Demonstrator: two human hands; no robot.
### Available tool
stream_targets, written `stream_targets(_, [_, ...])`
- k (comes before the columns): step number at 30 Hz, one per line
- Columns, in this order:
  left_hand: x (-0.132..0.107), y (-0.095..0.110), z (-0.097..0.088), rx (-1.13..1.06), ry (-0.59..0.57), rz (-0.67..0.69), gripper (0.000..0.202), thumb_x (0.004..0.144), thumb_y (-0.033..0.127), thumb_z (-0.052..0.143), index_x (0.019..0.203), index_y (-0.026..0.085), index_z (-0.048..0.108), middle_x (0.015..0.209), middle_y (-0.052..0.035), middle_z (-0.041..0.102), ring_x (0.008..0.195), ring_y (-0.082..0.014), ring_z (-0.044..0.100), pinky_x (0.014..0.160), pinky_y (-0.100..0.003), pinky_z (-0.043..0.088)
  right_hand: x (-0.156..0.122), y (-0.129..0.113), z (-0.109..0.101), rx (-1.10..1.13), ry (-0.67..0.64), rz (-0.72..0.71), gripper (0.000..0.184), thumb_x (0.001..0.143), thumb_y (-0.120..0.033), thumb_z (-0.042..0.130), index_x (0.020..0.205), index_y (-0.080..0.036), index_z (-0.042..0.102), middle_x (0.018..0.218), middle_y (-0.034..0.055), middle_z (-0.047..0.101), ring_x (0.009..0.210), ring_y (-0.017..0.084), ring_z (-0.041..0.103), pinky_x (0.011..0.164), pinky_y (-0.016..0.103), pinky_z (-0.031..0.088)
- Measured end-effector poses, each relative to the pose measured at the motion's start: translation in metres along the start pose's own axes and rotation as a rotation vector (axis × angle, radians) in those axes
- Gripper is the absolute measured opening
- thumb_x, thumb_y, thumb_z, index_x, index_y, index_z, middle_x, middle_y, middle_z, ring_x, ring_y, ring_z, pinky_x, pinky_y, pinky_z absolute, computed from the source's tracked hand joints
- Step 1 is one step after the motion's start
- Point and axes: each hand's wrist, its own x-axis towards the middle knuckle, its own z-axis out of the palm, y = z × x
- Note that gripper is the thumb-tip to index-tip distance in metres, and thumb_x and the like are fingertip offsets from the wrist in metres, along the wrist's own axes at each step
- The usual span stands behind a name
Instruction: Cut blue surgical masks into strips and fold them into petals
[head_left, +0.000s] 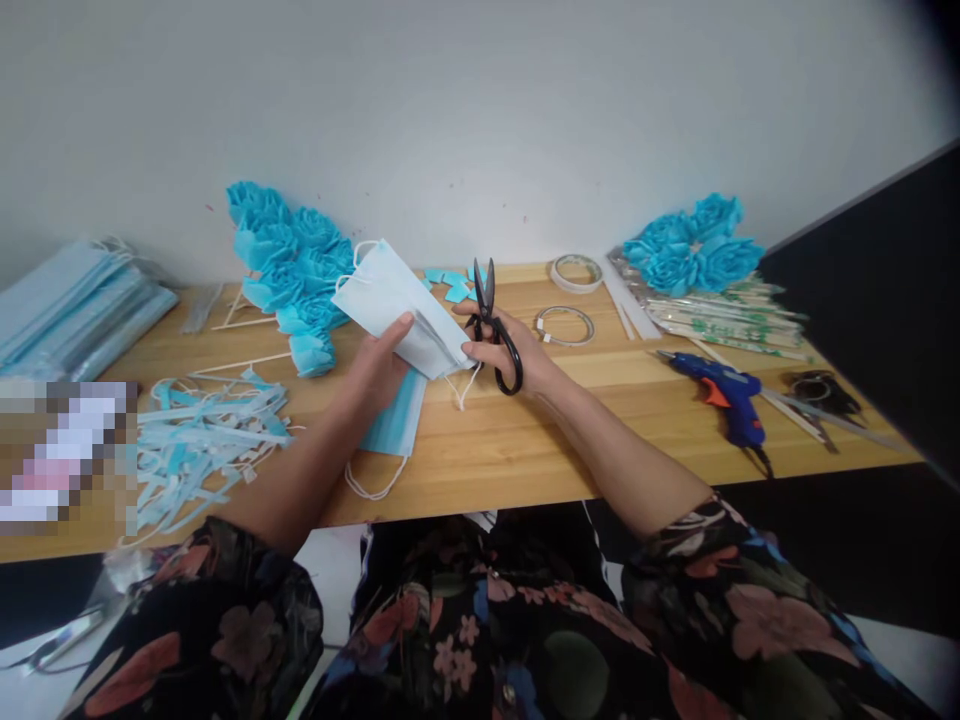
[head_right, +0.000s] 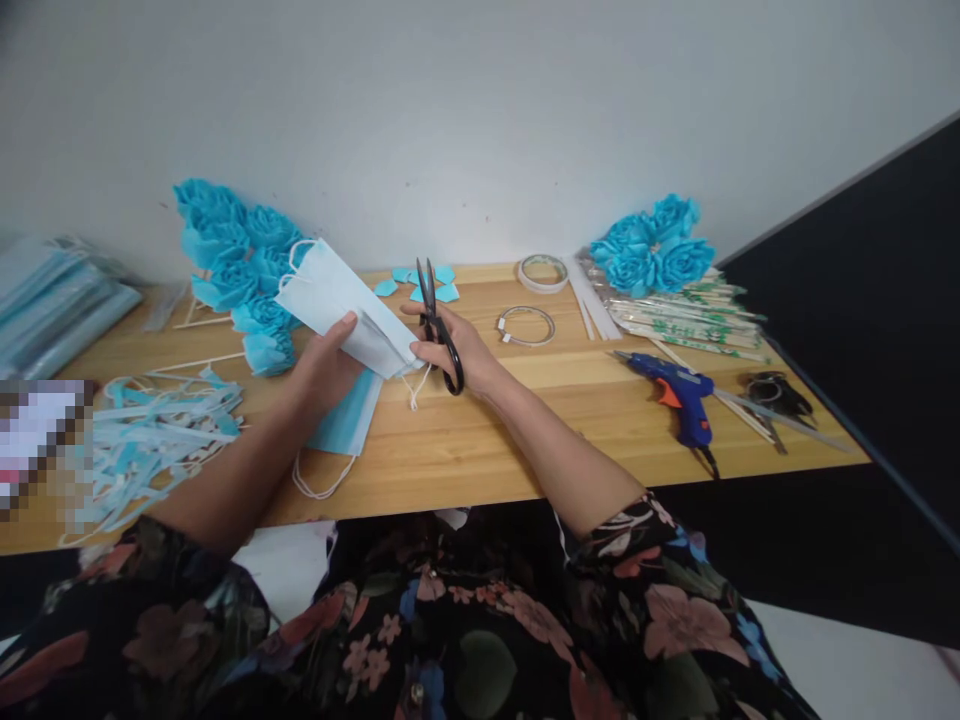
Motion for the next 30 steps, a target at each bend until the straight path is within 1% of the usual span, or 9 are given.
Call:
stream_targets(2, [-0.0032, -0.0014, 0.0017, 0.045, -0.083, -0.003, 0.047, 0.071, 0.032, 0.084, 0.112, 0.014, 0.07, 0.109, -0.0115, 0.076, 0.116, -0.0347, 0.066, 0.1, -0.044, 0.053, -0.001, -0.001, 0.0005, -0.001, -0.003, 0.003, 0.064, 0.071, -0.048, 0.081, 0.125, -0.022, 0.06, 0.083, -0.0011, 0.055, 0.075, 0.016, 0.051, 0.072, 0.032, 0.043])
stream_targets(4, [-0.0056, -0.0032, 0.0029, 0.091, -0.119, 0.004, 0.047, 0.068, 0.027, 0.085, 0.111, 0.014, 0.07, 0.107, -0.011, 0.077, 0.113, -0.0343, 0.068, 0.098, -0.044, 0.054, -0.0019, -0.0013, 0.0008, 0.002, 0.001, -0.005, 0.064, 0.072, -0.048, 0.081, 0.125, -0.022, 0.059, 0.084, -0.0008, 0.056, 0.075, 0.016, 0.051, 0.072, 0.032, 0.044])
stream_targets(7, [-0.0059, -0.0054, 0.0033, 0.114, -0.085, 0.039, 0.048, 0.064, 0.019, 0.086, 0.11, 0.018, 0.071, 0.104, -0.0097, 0.078, 0.11, -0.032, 0.07, 0.093, -0.041, 0.057, -0.0024, -0.0002, 0.0013, 0.026, 0.006, -0.024, 0.061, 0.073, -0.048, 0.08, 0.125, -0.023, 0.059, 0.084, -0.0011, 0.055, 0.074, 0.015, 0.05, 0.071, 0.031, 0.043])
stream_targets(11, [-0.0023, -0.005, 0.002, 0.079, -0.044, 0.086, 0.056, 0.065, 0.015, 0.084, 0.118, 0.02, 0.068, 0.101, -0.0077, 0.078, 0.106, -0.0296, 0.072, 0.091, -0.039, 0.058, -0.0009, 0.0011, 0.0023, 0.088, 0.03, 0.016, 0.063, 0.071, -0.046, 0.08, 0.125, -0.024, 0.058, 0.083, -0.0014, 0.056, 0.072, 0.015, 0.051, 0.067, 0.031, 0.044])
stream_targets(13, [-0.0009, -0.0037, 0.0014, 0.069, -0.028, 0.097, 0.058, 0.066, 0.015, 0.083, 0.121, 0.02, 0.067, 0.103, -0.0076, 0.078, 0.106, -0.0288, 0.072, 0.092, -0.039, 0.057, -0.0003, 0.001, 0.0032, 0.127, 0.034, 0.05, 0.065, 0.07, -0.045, 0.079, 0.126, -0.023, 0.056, 0.084, -0.0013, 0.058, 0.07, 0.015, 0.052, 0.066, 0.031, 0.046])
stream_targets(16, [-0.0002, -0.0022, 0.0005, 0.06, -0.003, 0.111, 0.057, 0.067, 0.016, 0.083, 0.121, 0.018, 0.067, 0.108, -0.0081, 0.077, 0.113, -0.0288, 0.069, 0.098, -0.04, 0.054, -0.0004, -0.0001, 0.0046, 0.149, 0.013, 0.08, 0.067, 0.071, -0.045, 0.079, 0.129, -0.022, 0.055, 0.085, -0.0012, 0.059, 0.069, 0.015, 0.054, 0.066, 0.032, 0.048])
stream_targets(22, [0.0, -0.0034, -0.0009, 0.005, -0.023, 0.119, 0.05, 0.067, 0.021, 0.085, 0.115, 0.017, 0.069, 0.118, -0.008, 0.075, 0.13, -0.0312, 0.059, 0.114, -0.045, 0.043, -0.0014, 0.0004, 0.0051, 0.062, -0.016, 0.066, 0.07, 0.071, -0.043, 0.08, 0.132, -0.019, 0.055, 0.08, -0.0031, 0.052, 0.067, 0.013, 0.05, 0.064, 0.029, 0.046])
stream_targets(25, [0.0006, -0.0059, -0.001, -0.006, -0.053, 0.101, 0.05, 0.067, 0.022, 0.086, 0.114, 0.019, 0.07, 0.12, -0.0076, 0.075, 0.133, -0.0327, 0.057, 0.116, -0.047, 0.042, -0.0013, 0.0029, 0.0035, 0.026, -0.016, 0.032, 0.069, 0.072, -0.041, 0.08, 0.132, -0.02, 0.055, 0.082, -0.0024, 0.051, 0.07, 0.013, 0.049, 0.065, 0.028, 0.044])
stream_targets(30, [0.0019, -0.0093, -0.0025, -0.001, -0.078, 0.084, 0.051, 0.069, 0.026, 0.086, 0.116, 0.019, 0.068, 0.124, -0.0086, 0.073, 0.134, -0.0344, 0.056, 0.114, -0.048, 0.045, -0.0019, 0.0048, 0.0017, -0.01, 0.015, -0.008, 0.065, 0.076, -0.042, 0.077, 0.133, -0.02, 0.055, 0.081, -0.0017, 0.051, 0.071, 0.014, 0.048, 0.066, 0.029, 0.042])
